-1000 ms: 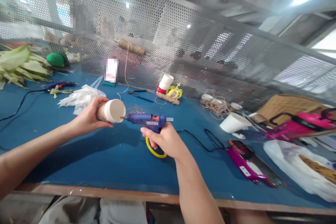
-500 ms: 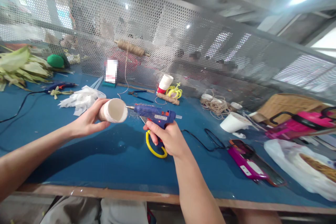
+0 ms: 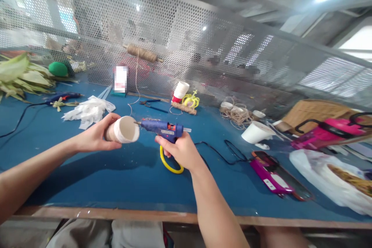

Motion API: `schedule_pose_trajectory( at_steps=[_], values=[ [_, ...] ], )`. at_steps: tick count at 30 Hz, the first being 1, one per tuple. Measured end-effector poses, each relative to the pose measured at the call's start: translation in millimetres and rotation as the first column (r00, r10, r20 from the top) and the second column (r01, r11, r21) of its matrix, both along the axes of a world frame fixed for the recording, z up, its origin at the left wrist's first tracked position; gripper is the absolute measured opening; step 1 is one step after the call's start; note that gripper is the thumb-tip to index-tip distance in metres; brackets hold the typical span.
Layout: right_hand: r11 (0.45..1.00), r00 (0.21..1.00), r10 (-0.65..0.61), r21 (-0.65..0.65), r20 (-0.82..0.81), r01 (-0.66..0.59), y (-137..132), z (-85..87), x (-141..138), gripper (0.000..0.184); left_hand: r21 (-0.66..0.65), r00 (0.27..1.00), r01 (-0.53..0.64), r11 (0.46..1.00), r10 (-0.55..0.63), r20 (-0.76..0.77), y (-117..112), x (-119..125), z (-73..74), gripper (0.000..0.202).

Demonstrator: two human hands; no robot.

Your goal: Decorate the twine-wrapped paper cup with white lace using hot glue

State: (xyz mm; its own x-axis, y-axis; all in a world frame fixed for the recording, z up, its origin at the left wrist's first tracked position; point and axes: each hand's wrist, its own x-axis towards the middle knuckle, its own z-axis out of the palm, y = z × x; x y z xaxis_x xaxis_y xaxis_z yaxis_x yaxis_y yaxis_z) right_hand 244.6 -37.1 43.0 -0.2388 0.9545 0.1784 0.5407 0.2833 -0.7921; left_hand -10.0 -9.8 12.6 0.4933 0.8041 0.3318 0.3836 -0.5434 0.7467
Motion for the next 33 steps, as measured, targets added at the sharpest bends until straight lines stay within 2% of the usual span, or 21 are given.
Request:
schedule_pose_trajectory(
  at_steps=[4, 6, 10, 15, 18, 20, 22, 25, 27, 29, 31, 33],
  values=[
    [0.999, 1.0, 0.008, -0.053, 0.025, -0.007, -0.6, 2.6, 1.7, 0.024, -0.099, 0.993, 0.117, 0.988, -0.115, 0.025, 1.7, -3.5, 1.7, 0.056],
    [0.996, 0.998, 0.027, -0.091, 0.05, -0.022, -2.5, 5.2, 2.6, 0.025, -0.131, 0.99, 0.14, 0.981, -0.136, 0.039, 2.1, -4.4, 2.5, 0.055],
    [0.989, 0.994, 0.066, -0.139, 0.089, -0.053, -6.5, 9.2, 5.2, 0.024, -0.107, 0.995, 0.098, 0.989, -0.096, 0.024, 2.4, -4.9, 3.5, 0.052],
    [0.997, 0.999, 0.021, -0.08, 0.049, -0.018, -6.0, 8.8, 3.7, 0.028, -0.081, 0.996, 0.091, 0.993, -0.092, -0.013, 1.4, -4.9, 4.2, 0.053],
    [0.992, 0.998, 0.028, -0.126, 0.05, -0.022, -5.1, 8.0, 2.4, 0.025, -0.068, 0.995, 0.097, 0.993, -0.097, -0.003, 1.4, -4.7, 4.0, 0.052],
    [0.984, 0.996, 0.069, -0.17, 0.055, -0.059, -5.8, 8.0, 2.9, 0.024, -0.042, 0.998, 0.061, 0.997, -0.06, 0.007, 1.8, -4.6, 3.8, 0.051],
    [0.977, 0.993, 0.115, -0.188, 0.042, -0.105, -6.8, 7.9, 3.9, 0.024, -0.015, 0.999, 0.029, 0.999, -0.029, 0.014, 2.1, -4.6, 3.7, 0.053],
    [0.986, 0.994, 0.114, -0.125, -0.003, -0.113, -7.0, 7.5, 4.7, 0.025, 0.017, 0.999, 0.03, 0.999, -0.03, 0.009, 2.1, -4.5, 3.6, 0.065],
    [0.995, 0.998, 0.063, -0.082, -0.002, -0.063, -6.4, 7.4, 4.5, 0.027, -0.005, 0.999, 0.047, 0.999, -0.047, -0.002, 2.1, -4.2, 3.3, 0.069],
    [0.993, 0.998, 0.054, -0.106, 0.032, -0.05, -6.1, 7.7, 4.5, 0.027, -0.051, 0.998, 0.061, 0.997, -0.061, -0.006, 2.5, -3.9, 2.9, 0.067],
    [0.982, 0.994, 0.104, -0.165, 0.041, -0.096, -6.5, 7.8, 5.0, 0.026, -0.105, 0.997, 0.08, 0.991, -0.077, 0.025, 3.2, -3.7, 2.7, 0.065],
    [0.975, 0.99, 0.139, -0.171, -0.021, -0.14, -6.9, 7.0, 5.7, 0.025, -0.197, 0.988, 0.132, 0.971, -0.112, 0.11, 3.5, -3.8, 2.5, 0.064]
  ],
)
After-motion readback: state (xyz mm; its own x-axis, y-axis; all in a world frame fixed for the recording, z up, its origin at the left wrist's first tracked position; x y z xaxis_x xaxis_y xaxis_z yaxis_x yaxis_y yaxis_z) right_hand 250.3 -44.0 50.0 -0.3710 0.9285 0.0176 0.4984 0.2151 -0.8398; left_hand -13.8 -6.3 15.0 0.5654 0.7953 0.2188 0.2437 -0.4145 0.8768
